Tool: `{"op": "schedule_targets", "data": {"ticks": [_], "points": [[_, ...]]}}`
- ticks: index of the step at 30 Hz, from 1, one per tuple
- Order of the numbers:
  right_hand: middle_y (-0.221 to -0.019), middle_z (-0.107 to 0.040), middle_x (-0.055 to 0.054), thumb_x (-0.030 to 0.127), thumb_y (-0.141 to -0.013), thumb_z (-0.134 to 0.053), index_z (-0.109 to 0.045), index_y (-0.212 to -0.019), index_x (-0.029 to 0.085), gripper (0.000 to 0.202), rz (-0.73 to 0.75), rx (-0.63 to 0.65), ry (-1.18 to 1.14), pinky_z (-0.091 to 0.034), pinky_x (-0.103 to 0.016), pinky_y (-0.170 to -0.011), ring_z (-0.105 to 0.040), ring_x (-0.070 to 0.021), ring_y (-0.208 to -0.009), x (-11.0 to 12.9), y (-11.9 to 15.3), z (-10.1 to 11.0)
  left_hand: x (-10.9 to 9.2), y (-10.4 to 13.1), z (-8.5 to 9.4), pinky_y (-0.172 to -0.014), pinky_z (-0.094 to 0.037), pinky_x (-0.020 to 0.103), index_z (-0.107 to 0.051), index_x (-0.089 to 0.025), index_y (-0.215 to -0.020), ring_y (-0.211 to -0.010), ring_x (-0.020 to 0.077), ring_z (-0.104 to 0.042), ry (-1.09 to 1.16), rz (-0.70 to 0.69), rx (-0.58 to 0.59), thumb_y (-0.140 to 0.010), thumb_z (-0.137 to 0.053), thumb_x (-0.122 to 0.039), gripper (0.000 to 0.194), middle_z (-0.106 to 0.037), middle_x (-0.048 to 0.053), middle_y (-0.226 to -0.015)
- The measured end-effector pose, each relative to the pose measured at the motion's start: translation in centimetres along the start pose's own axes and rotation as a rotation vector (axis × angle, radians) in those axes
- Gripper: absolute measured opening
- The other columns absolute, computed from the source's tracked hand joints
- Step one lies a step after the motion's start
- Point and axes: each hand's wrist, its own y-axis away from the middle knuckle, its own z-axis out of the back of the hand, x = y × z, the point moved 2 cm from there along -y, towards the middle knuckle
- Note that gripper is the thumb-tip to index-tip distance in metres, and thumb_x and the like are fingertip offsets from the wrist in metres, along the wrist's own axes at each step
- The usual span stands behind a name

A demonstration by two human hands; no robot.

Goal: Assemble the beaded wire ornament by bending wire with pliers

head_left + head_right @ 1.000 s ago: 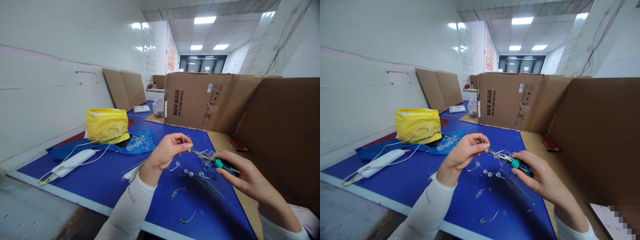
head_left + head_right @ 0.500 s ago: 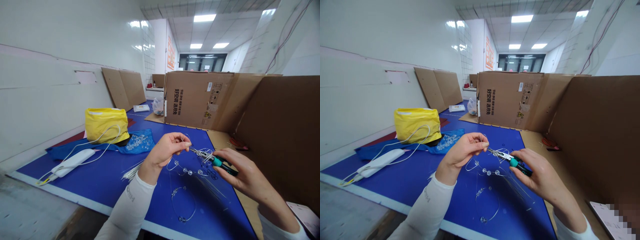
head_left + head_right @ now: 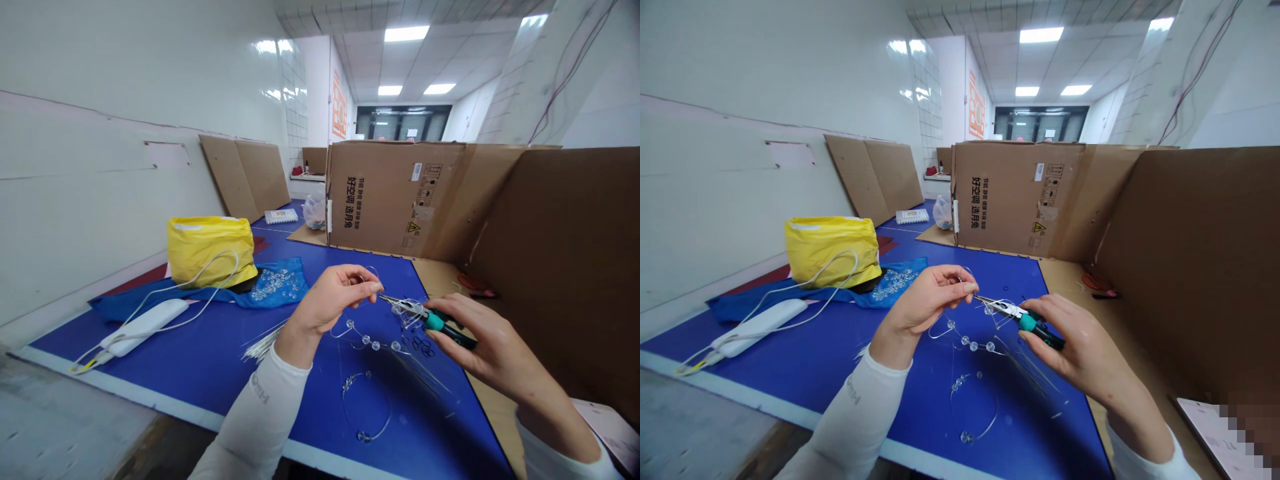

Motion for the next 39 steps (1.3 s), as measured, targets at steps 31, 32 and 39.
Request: {"op": "schedule_targets", "data": {"ticks": [31,32,39], "points": [[-0.100,-0.072,-0.009,0.028,-0.100,-0.061,-0.059,-0.121,0.022,0.022,0.012,0.015,0.026,-0.056,-0.033,-0.073,-0.069,-0.0219,-0.086,0.13,0.07,0.11,-0.08,0.22,-0.12,-0.050,-0.026,0.023,-0.065,-0.015,-0.079,-0.054,0.0069,-0.043,0.031,0.017,0.025,-0.074,-0.081,-0.035,0.026,-0.061,-0.001,-0.064],[-0.100,-0.072,-0.009,0.028,-0.100,-0.061,-0.058,-0.121,0.022,0.023,0.017,0.012,0.032,-0.056,-0.034,-0.074,-0.069,-0.0221,-0.086,0.09,0.11,0.08,-0.08,0.22,-0.10,-0.050,-0.026,0.023,-0.065,-0.015,-0.079,-0.054,0.0069,-0.043,0.034,0.021,0.021,-0.074,-0.081,-0.035,0.026,-0.061,-0.001,-0.063],[-0.104,-0.072,-0.011,0.027,-0.099,-0.062,-0.058,-0.123,0.021,0.025,0.033,0.000,0.104,-0.056,-0.037,-0.076,-0.069,-0.0243,-0.090,0.08,0.16,-0.18,-0.02,0.12,0.03,-0.048,-0.021,0.023,-0.065,-0.015,-0.076,-0.051,0.0058,-0.040,0.066,0.069,0.026,-0.071,-0.082,-0.036,0.028,-0.059,-0.001,-0.061]]}}
